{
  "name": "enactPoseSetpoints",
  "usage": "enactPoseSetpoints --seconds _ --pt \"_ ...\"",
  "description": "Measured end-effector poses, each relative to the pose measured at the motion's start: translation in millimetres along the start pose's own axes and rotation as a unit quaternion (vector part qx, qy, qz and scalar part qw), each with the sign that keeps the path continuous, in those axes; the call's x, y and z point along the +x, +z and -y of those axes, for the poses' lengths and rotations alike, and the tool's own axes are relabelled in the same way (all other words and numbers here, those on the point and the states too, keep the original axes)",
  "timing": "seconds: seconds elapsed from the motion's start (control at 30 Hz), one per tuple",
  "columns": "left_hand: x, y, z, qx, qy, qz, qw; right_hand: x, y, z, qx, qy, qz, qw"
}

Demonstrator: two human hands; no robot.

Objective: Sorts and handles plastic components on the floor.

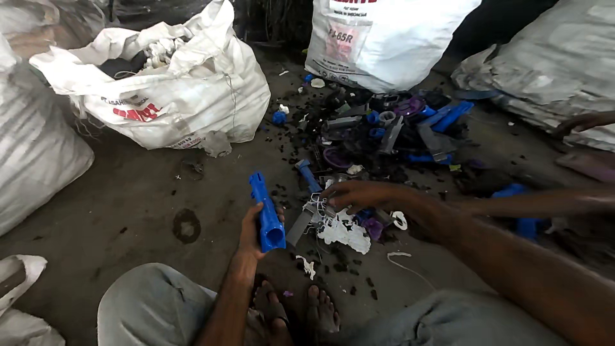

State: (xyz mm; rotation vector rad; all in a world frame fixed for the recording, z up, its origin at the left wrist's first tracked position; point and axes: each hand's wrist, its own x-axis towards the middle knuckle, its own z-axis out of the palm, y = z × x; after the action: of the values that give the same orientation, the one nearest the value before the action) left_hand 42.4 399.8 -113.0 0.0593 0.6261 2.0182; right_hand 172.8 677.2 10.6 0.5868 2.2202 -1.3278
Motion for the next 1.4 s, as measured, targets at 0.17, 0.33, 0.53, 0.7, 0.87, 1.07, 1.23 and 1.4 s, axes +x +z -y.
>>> enactPoseSetpoints --seconds 0.17,0.33,0.53,0.7,0.87,1.07,1.23,1.4 --pt "0 -7 -5 0.005 -0.016 0.109 0.994 -1 -2 -2 0.011 0.007 -0.008 1.000" --pt "-2 -11 -10 0.074 -0.035 0.210 0.974 1 -2 -6 0.011 0.009 -0.011 1.000" --pt "-6 -1 -17 0.137 -0.023 0.273 0.952 -1 0 -3 0.001 0.038 0.001 0.999" --pt "-9 5 -25 0.184 -0.015 0.278 0.943 2 -3 -7 -0.009 0.051 0.008 0.999" --pt "-16 9 -43 0.285 0.036 0.246 0.926 8 -4 -16 -0.039 0.064 0.016 0.997" --pt "-24 17 -65 0.377 0.078 0.217 0.897 8 -3 -23 -0.044 0.064 -0.005 0.997" --pt "-24 12 -68 0.377 0.085 0.217 0.896 10 -3 -23 -0.040 0.058 -0.005 0.997" --pt "-30 28 -58 0.280 0.036 0.082 0.956 -2 -1 -28 -0.045 0.048 -0.028 0.997"
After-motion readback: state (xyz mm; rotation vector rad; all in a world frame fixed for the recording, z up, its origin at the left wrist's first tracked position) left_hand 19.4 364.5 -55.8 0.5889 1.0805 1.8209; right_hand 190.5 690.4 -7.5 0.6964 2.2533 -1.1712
